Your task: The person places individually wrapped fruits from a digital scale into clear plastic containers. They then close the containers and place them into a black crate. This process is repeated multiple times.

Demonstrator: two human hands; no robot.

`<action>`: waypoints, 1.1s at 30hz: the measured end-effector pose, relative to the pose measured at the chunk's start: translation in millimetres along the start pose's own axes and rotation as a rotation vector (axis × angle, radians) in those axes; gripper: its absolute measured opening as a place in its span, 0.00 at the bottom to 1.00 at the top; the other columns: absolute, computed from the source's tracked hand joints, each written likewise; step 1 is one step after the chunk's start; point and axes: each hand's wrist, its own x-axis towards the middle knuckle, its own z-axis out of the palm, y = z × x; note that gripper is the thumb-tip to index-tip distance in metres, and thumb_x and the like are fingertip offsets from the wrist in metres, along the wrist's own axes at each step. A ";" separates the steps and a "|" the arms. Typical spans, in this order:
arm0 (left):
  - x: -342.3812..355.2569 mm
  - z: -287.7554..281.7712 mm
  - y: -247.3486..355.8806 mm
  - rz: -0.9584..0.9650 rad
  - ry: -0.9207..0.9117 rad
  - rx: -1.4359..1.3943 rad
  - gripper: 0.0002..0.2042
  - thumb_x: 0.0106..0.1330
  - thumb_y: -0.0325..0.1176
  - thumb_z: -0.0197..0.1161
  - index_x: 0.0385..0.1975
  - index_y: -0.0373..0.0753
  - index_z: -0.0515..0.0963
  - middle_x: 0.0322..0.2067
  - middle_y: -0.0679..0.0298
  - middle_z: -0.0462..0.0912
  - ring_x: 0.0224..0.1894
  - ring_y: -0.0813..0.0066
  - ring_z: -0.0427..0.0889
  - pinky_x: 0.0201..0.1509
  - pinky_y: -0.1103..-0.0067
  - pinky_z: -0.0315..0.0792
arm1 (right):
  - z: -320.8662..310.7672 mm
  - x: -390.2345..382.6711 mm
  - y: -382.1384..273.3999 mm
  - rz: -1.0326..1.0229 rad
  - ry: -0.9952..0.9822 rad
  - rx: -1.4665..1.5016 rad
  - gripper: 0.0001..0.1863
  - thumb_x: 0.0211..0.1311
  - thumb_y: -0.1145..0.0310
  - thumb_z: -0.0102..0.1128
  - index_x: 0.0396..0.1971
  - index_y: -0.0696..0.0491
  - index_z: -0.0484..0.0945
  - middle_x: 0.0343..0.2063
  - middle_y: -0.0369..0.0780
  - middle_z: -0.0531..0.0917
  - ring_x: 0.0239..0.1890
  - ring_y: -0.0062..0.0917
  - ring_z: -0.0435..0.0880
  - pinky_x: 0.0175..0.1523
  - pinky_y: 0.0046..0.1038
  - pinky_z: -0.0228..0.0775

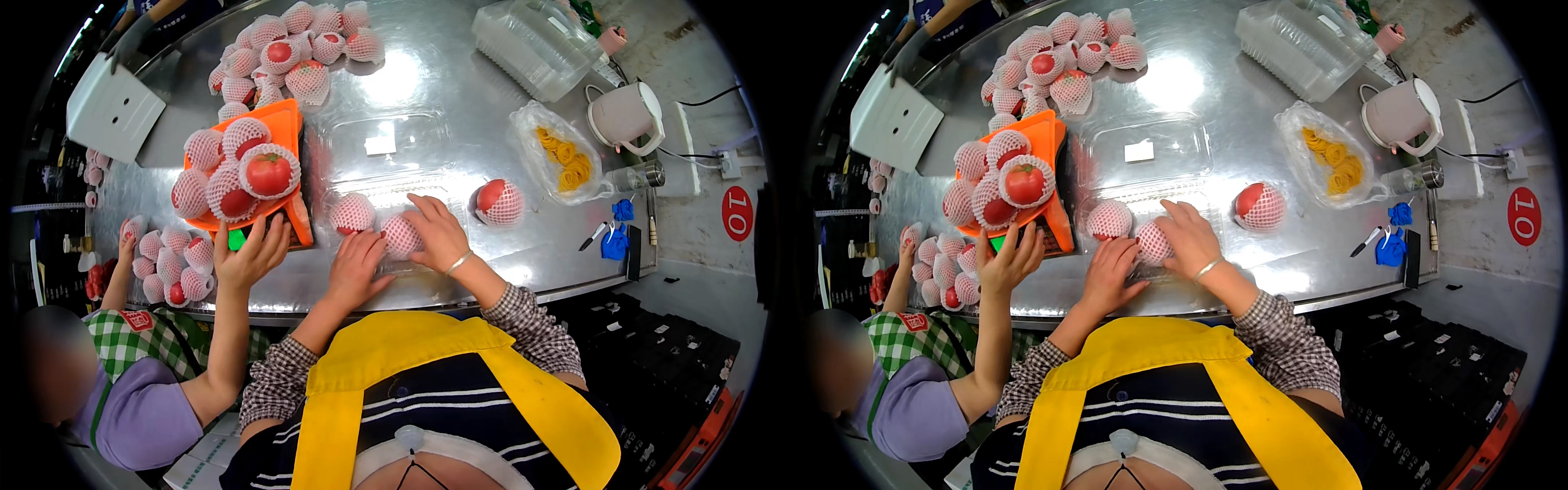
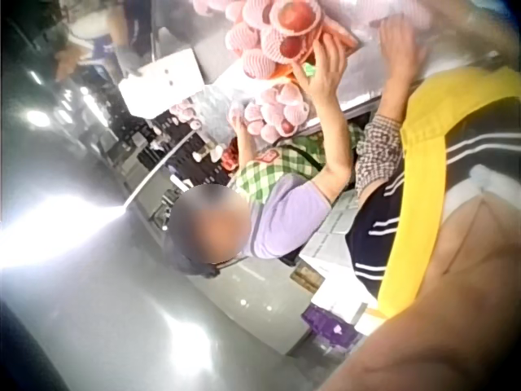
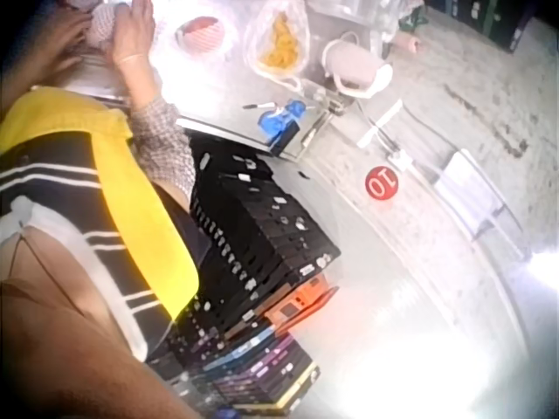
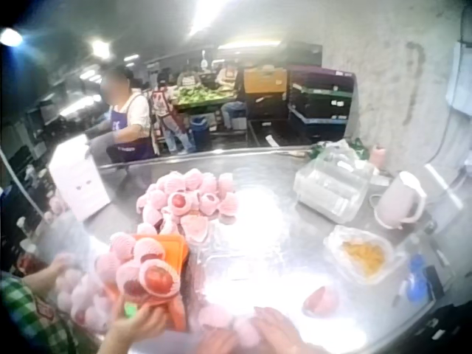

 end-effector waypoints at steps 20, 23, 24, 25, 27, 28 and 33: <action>20.6 12.3 41.7 -0.039 -0.226 0.018 0.45 0.36 0.35 0.79 0.62 0.41 0.65 0.61 0.50 0.63 0.64 0.48 0.62 0.65 0.62 0.61 | -57.2 -36.0 23.1 0.146 0.424 -0.149 0.38 0.36 0.64 0.76 0.54 0.54 0.72 0.49 0.49 0.75 0.54 0.45 0.73 0.59 0.40 0.65; 16.1 15.7 41.0 -0.029 -0.207 0.051 0.42 0.37 0.33 0.77 0.60 0.43 0.67 0.61 0.51 0.63 0.64 0.50 0.62 0.64 0.62 0.63 | -69.7 -47.9 67.3 0.375 0.333 -0.339 0.43 0.32 0.64 0.77 0.56 0.50 0.70 0.54 0.50 0.70 0.56 0.48 0.69 0.63 0.41 0.61; 16.1 18.5 39.6 -0.001 -0.188 0.078 0.41 0.37 0.33 0.76 0.59 0.43 0.67 0.61 0.51 0.64 0.64 0.50 0.63 0.64 0.63 0.63 | -65.2 -50.8 78.3 0.418 0.257 -0.391 0.45 0.32 0.61 0.78 0.57 0.49 0.69 0.55 0.51 0.69 0.57 0.47 0.68 0.62 0.41 0.62; 16.0 22.2 37.7 0.025 -0.167 0.106 0.40 0.37 0.33 0.75 0.59 0.42 0.68 0.60 0.51 0.64 0.63 0.51 0.63 0.63 0.63 0.64 | -62.8 -52.2 87.6 0.427 0.268 -0.349 0.45 0.32 0.60 0.77 0.57 0.49 0.69 0.55 0.51 0.69 0.57 0.47 0.68 0.61 0.41 0.63; 11.4 28.4 33.3 0.053 -0.126 0.147 0.39 0.38 0.32 0.74 0.58 0.42 0.69 0.59 0.52 0.65 0.62 0.51 0.64 0.63 0.63 0.64 | -60.0 -50.5 93.3 0.442 0.277 -0.254 0.45 0.32 0.60 0.77 0.58 0.49 0.69 0.54 0.50 0.70 0.56 0.45 0.70 0.60 0.40 0.66; 11.9 32.6 31.2 0.062 -0.100 0.158 0.38 0.38 0.31 0.73 0.57 0.42 0.69 0.59 0.52 0.66 0.62 0.51 0.64 0.62 0.63 0.64 | -62.5 -52.2 96.2 0.494 0.353 -0.117 0.45 0.32 0.59 0.77 0.57 0.49 0.69 0.54 0.49 0.70 0.55 0.44 0.70 0.59 0.39 0.67; 9.5 41.1 28.1 0.056 -0.005 0.156 0.31 0.40 0.28 0.67 0.52 0.40 0.72 0.55 0.52 0.69 0.58 0.52 0.68 0.60 0.64 0.66 | -86.9 -42.9 67.3 0.257 0.480 0.216 0.42 0.32 0.62 0.75 0.55 0.50 0.70 0.51 0.46 0.73 0.53 0.42 0.73 0.59 0.38 0.68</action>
